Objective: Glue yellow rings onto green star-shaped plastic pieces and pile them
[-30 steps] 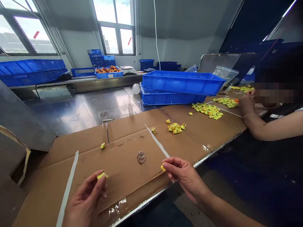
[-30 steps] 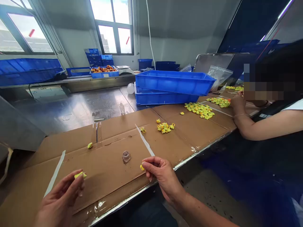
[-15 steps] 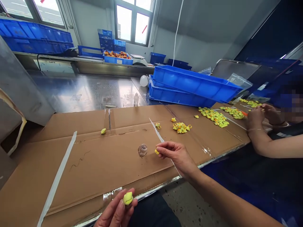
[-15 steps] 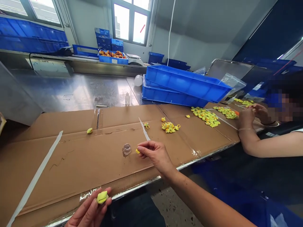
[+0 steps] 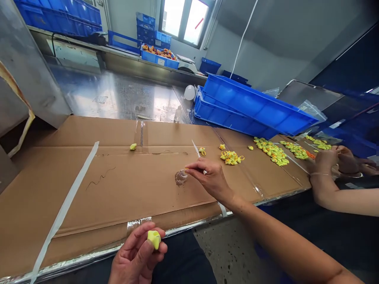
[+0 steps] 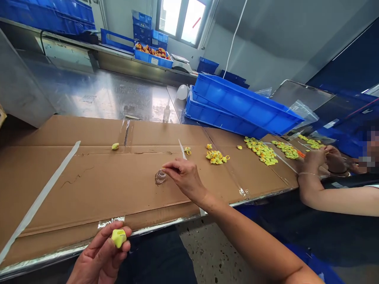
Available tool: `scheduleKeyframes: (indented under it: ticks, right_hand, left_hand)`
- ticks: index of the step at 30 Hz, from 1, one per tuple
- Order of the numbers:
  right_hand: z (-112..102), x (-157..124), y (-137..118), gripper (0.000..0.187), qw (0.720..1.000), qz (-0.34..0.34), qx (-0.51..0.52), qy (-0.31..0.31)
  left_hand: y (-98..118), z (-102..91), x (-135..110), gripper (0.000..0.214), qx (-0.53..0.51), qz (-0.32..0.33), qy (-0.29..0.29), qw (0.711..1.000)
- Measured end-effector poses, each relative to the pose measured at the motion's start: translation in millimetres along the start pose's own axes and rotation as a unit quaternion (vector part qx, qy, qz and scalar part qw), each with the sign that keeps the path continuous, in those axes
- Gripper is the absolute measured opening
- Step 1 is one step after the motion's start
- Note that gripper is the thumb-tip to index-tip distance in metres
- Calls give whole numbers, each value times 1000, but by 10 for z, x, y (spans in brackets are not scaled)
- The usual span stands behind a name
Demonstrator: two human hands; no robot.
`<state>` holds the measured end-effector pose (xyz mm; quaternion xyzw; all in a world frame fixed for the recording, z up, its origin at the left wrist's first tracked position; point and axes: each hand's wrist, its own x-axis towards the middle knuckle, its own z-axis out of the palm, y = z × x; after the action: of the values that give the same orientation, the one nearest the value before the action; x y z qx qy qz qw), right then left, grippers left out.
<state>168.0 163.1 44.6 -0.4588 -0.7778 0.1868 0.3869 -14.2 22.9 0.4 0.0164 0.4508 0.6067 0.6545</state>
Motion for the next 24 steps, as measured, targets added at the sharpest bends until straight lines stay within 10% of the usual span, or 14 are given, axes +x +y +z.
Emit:
scheduleKeyframes:
  ticks: [24]
  right_hand:
    - [76,10,12,10,993,-68,-93,-6]
  left_hand:
    - [45,-109,-7,19,36,-33,-65,997]
